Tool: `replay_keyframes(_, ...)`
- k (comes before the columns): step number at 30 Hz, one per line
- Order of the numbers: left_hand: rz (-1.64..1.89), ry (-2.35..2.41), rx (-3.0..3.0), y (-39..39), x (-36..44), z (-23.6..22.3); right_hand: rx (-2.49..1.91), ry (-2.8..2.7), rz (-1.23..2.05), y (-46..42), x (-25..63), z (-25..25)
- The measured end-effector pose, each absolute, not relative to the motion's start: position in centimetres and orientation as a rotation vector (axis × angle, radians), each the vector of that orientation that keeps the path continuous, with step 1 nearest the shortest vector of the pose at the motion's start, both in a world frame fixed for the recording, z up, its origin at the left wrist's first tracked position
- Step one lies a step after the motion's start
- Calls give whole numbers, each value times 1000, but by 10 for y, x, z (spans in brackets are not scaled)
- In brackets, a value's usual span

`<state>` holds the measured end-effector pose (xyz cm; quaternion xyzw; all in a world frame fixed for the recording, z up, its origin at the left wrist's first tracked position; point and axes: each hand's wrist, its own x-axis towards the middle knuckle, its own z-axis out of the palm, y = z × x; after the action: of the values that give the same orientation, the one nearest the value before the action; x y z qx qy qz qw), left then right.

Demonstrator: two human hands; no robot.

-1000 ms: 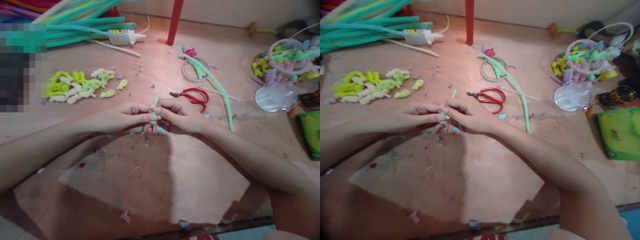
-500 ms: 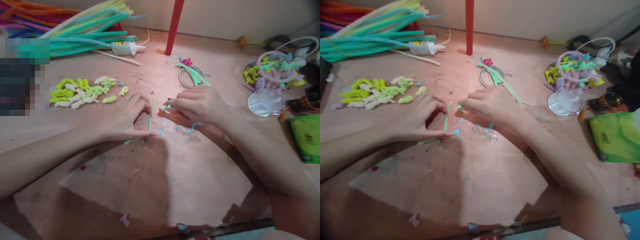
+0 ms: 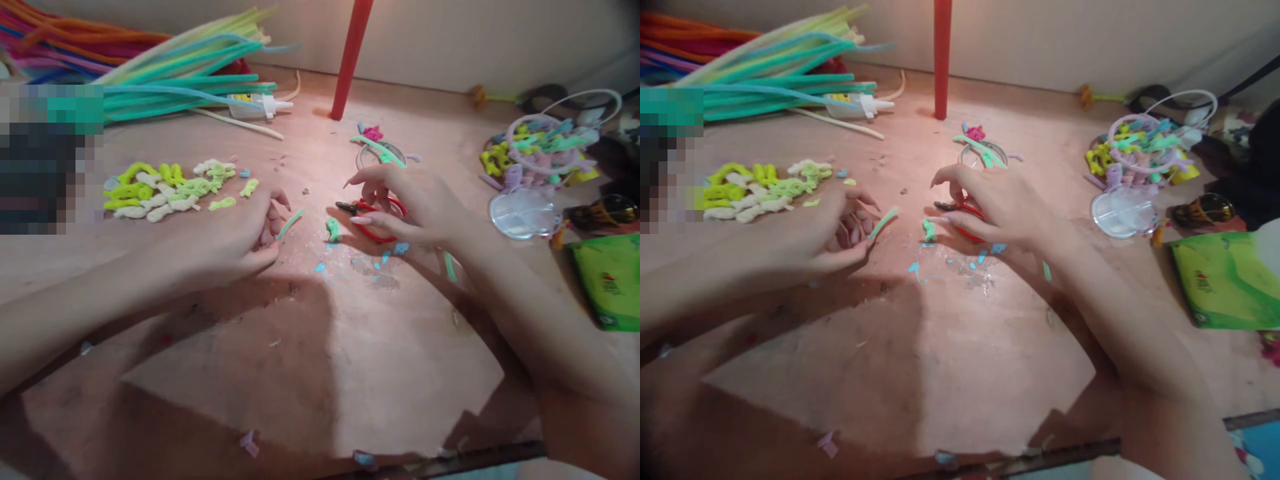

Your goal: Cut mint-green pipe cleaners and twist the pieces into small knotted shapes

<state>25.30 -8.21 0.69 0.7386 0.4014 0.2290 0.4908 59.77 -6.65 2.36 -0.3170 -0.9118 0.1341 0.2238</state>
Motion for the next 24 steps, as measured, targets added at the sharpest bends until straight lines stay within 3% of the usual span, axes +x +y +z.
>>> replay_keyframes(6,686,922,1264,-83,275,35,-847,-2279,556,-94,556,2)
replay_keyframes(10,747,961,910,-85,284,26,-642,-2446,341,-114,532,-18)
replay_keyframes(15,756,911,945,-85,285,1,-535,-2444,180,-123,529,-29)
replay_keyframes(19,792,873,1028,-84,284,-6,-498,-2325,448,-125,526,-29)
replay_keyframes(24,853,831,1035,-84,283,-7,-521,-1880,1024,-125,517,-26)
